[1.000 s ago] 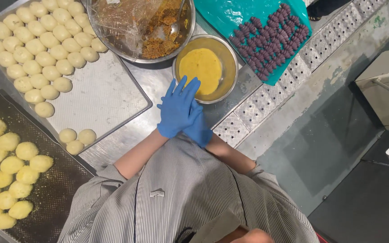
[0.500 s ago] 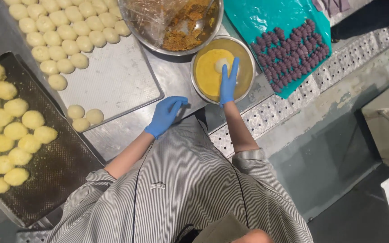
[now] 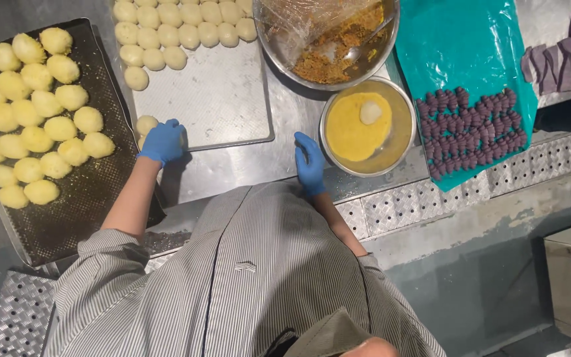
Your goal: Filling dough with a savory mixture, shaping them into buns, and coating them with yellow powder.
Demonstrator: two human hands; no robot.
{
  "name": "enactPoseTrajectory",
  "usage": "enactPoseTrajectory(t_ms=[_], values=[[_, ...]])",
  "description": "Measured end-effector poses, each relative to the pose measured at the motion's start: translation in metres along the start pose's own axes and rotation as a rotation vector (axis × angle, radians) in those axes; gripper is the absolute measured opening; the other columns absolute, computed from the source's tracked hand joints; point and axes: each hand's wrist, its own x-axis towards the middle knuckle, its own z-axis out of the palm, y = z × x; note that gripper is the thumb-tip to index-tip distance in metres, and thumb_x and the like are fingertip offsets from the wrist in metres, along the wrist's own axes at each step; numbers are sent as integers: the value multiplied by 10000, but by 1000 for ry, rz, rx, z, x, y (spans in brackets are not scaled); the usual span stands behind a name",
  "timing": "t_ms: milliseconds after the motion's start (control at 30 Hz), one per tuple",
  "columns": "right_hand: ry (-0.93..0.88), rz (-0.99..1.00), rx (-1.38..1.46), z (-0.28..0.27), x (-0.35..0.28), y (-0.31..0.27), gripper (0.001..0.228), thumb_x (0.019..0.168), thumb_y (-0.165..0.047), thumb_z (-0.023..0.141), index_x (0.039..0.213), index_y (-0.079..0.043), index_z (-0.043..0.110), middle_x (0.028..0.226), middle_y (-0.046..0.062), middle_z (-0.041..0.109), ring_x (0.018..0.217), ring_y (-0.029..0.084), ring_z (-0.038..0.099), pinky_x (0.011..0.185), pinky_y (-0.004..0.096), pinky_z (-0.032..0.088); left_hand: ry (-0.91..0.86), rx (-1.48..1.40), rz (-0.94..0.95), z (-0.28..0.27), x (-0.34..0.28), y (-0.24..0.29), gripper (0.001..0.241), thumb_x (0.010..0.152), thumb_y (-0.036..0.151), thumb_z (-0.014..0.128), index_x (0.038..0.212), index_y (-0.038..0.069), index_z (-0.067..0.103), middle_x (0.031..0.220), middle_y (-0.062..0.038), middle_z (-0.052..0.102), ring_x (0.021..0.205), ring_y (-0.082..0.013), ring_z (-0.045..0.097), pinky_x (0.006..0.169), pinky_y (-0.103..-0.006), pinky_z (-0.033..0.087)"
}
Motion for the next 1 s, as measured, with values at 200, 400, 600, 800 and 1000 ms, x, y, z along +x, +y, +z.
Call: enactPoseTrajectory(t_ms=[200, 400, 600, 800, 1000], values=[[-11, 188, -165, 0, -9, 29, 329, 1010, -41, 614, 1333, -2, 669, 1214, 119, 678, 1011, 163, 634, 898, 271, 520, -94, 92, -47, 56, 24, -49, 181, 928, 173, 665, 1044, 90, 776, 1041, -214, 745, 973, -386, 718, 875, -480, 579], [-5, 219, 24, -11, -33, 60, 314, 1025, -52, 589, 1322, 25, 657, 1240, 92, 685, 1075, 144, 657, 955, 261, 518, -96, -45, 88, -4, 7, 29, 205, 876, 165, 709, 1051, 66, 748, 1064, -232, 720, 990, -411, 702, 860, -485, 570], [-99, 433, 116, -8, -27, 10, 388, 989, -89, 580, 1358, 24, 621, 1293, 98, 688, 1144, 133, 668, 1018, 283, 527, -63, -801, 378, -84, 3, 183, 247, 823, 162, 750, 1045, 58, 722, 999, -172, 697, 927, -308, 678, 839, -423, 554], [12, 395, 212, -4, -27, -4, 427, 1009, -169, 631, 1386, 21, 567, 1313, 106, 650, 1235, 169, 613, 1082, 293, 477, -273, -1343, 255, -16, 56, 256, 427, 880, 179, 672, 1294, 90, 618, 1132, -89, 704, 1033, -211, 674, 946, -381, 557], [237, 346, -77, -7, -37, 111, 526, 919, -164, 709, 1395, 18, 577, 1337, 99, 647, 1223, 187, 613, 1071, 318, 475, 332, -126, 712, -10, 96, 239, 234, 866, 142, 640, 1083, 60, 666, 1089, -166, 651, 1233, -364, 539, 1222, -574, 287]])
